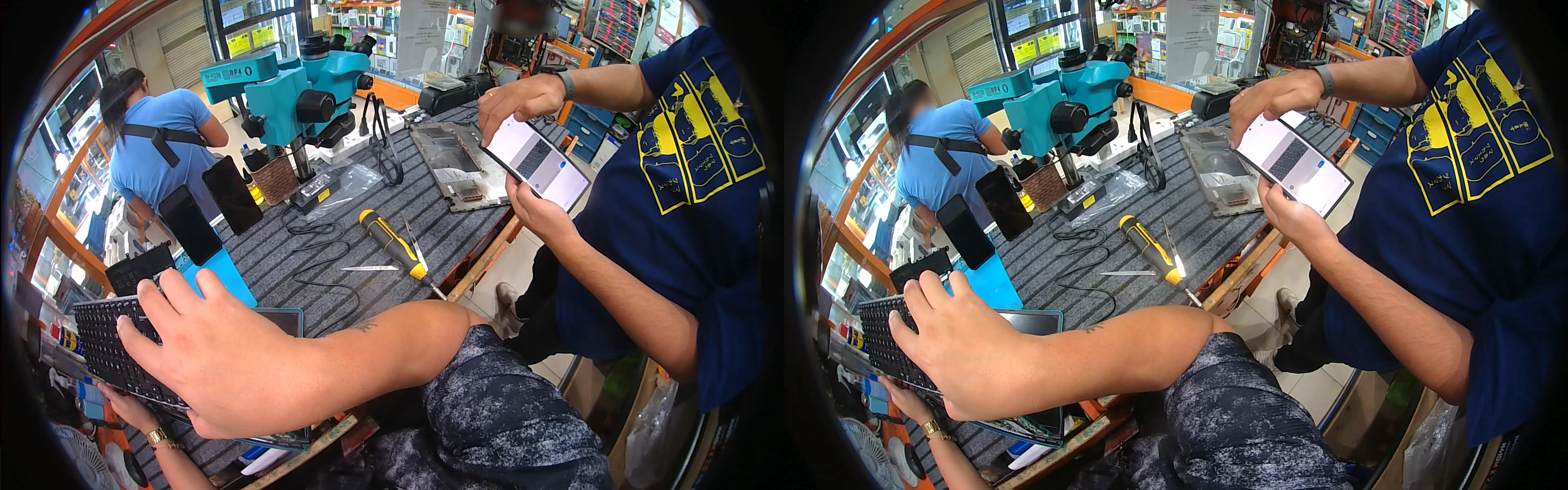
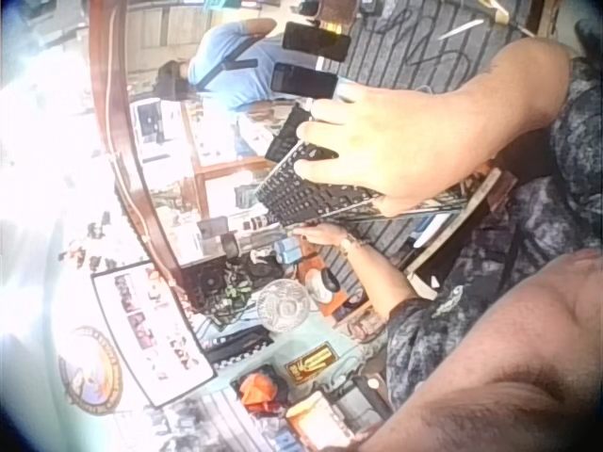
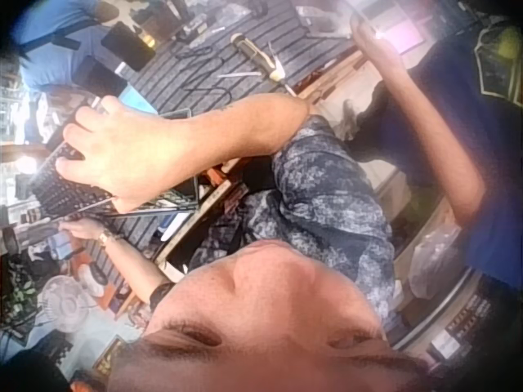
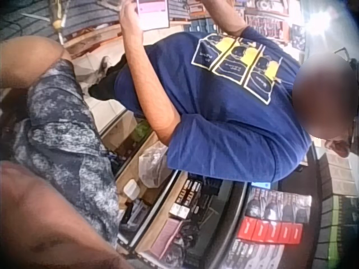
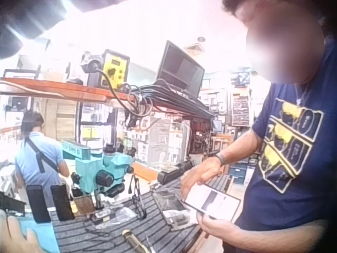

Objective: The person manipulates the internal keyboard and motherboard of a laptop, then moves to a storage shelf to select and compare a new replacement keyboard.

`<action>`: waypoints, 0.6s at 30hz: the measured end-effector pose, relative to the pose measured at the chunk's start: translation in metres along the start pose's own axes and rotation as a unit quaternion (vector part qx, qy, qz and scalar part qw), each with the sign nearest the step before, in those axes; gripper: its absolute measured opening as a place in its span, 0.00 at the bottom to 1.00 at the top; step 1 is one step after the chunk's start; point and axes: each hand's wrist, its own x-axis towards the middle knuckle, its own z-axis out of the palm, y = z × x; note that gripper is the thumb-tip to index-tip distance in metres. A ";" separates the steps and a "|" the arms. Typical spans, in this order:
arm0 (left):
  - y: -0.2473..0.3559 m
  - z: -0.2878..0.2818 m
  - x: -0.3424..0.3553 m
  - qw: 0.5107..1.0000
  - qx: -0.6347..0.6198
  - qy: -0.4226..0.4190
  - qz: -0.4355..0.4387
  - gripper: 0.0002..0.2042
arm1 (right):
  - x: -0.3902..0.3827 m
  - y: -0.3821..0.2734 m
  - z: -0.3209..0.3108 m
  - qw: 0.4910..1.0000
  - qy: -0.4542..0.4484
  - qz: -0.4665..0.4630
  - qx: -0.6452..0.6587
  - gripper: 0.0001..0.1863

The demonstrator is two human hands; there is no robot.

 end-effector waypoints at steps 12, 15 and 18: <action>0.023 0.021 -0.019 0.976 -0.165 0.084 0.111 0.26 | -0.001 0.000 -0.001 1.000 -0.001 -0.002 -0.003 0.51; 0.026 0.021 -0.020 0.977 -0.158 0.085 0.115 0.26 | -0.001 0.000 -0.001 1.000 -0.003 0.001 0.000 0.51; 0.030 0.022 -0.022 0.978 -0.157 0.082 0.109 0.27 | -0.001 0.001 0.000 1.000 0.000 0.003 0.006 0.51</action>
